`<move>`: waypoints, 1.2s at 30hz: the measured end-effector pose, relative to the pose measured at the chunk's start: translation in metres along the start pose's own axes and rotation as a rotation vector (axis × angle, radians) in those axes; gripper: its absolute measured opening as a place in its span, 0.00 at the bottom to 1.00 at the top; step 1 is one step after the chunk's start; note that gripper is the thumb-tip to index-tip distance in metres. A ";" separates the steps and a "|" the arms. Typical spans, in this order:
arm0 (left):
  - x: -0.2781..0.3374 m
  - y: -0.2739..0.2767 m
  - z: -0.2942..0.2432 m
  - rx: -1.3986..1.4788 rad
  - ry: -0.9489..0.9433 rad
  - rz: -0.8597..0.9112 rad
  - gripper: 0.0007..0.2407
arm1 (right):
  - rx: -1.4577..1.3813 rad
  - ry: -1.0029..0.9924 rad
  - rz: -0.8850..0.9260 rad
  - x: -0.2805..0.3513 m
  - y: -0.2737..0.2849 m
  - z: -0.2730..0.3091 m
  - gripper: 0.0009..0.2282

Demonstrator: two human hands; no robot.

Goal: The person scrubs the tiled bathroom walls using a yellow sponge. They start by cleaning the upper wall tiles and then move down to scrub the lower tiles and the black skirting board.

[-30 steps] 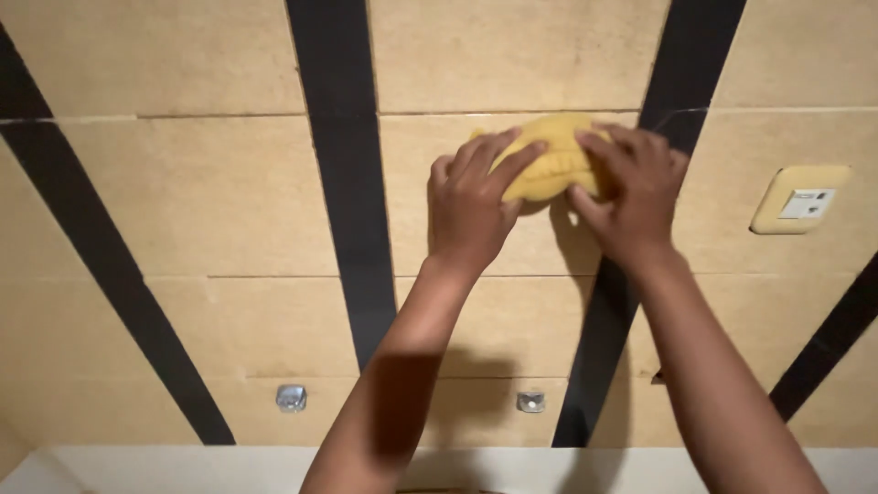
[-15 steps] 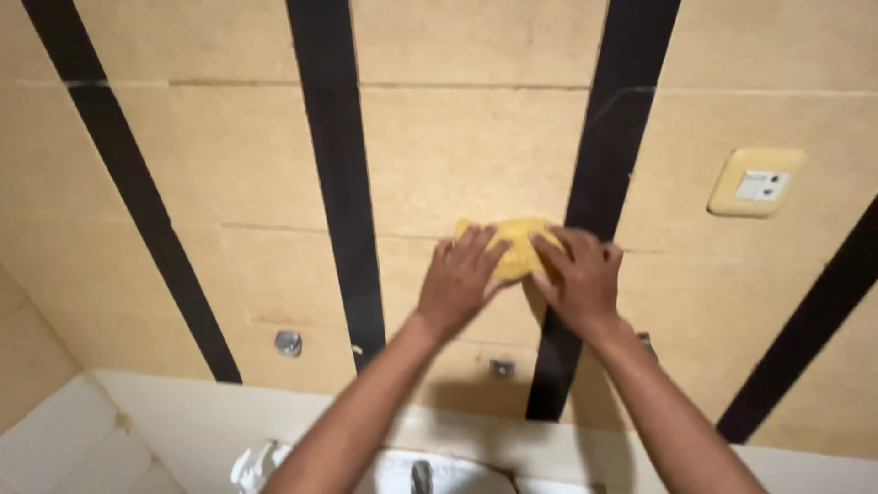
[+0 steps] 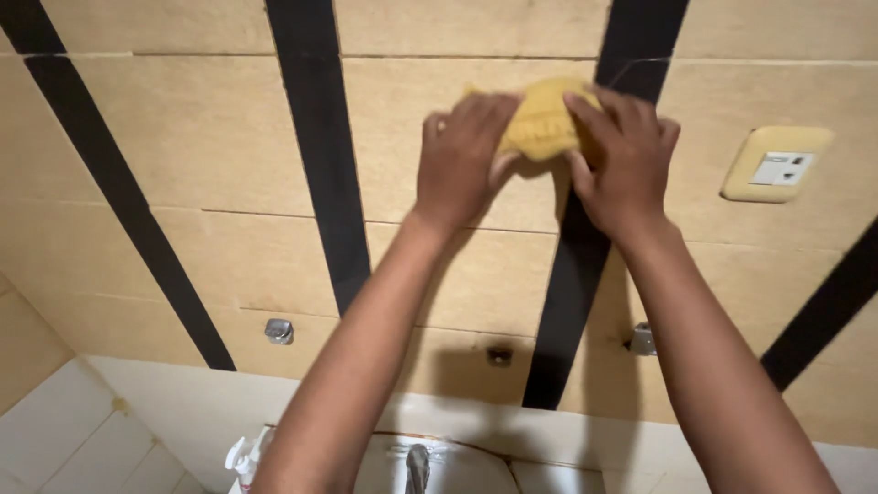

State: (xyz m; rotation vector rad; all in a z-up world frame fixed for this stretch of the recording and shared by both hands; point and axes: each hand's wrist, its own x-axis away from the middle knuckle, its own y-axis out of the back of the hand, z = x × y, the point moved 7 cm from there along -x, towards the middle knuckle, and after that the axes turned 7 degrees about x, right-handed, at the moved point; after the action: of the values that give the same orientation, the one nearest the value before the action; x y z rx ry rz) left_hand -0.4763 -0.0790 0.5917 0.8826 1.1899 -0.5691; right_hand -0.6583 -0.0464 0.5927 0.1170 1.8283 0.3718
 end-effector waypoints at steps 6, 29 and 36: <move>0.079 -0.032 -0.007 0.011 0.049 -0.014 0.28 | -0.056 -0.054 0.018 0.076 -0.027 0.014 0.27; 0.090 -0.051 -0.027 -0.093 -0.054 0.151 0.22 | 0.087 0.018 0.108 0.100 -0.030 -0.004 0.25; -0.078 -0.025 -0.046 -0.127 -0.133 -0.101 0.26 | 0.213 0.038 -0.081 -0.029 0.053 -0.061 0.24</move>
State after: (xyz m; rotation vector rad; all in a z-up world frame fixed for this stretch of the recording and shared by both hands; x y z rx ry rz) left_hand -0.5438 -0.0598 0.6534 0.6700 1.1413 -0.6174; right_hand -0.7141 -0.0164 0.6504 0.1831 1.9000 0.1217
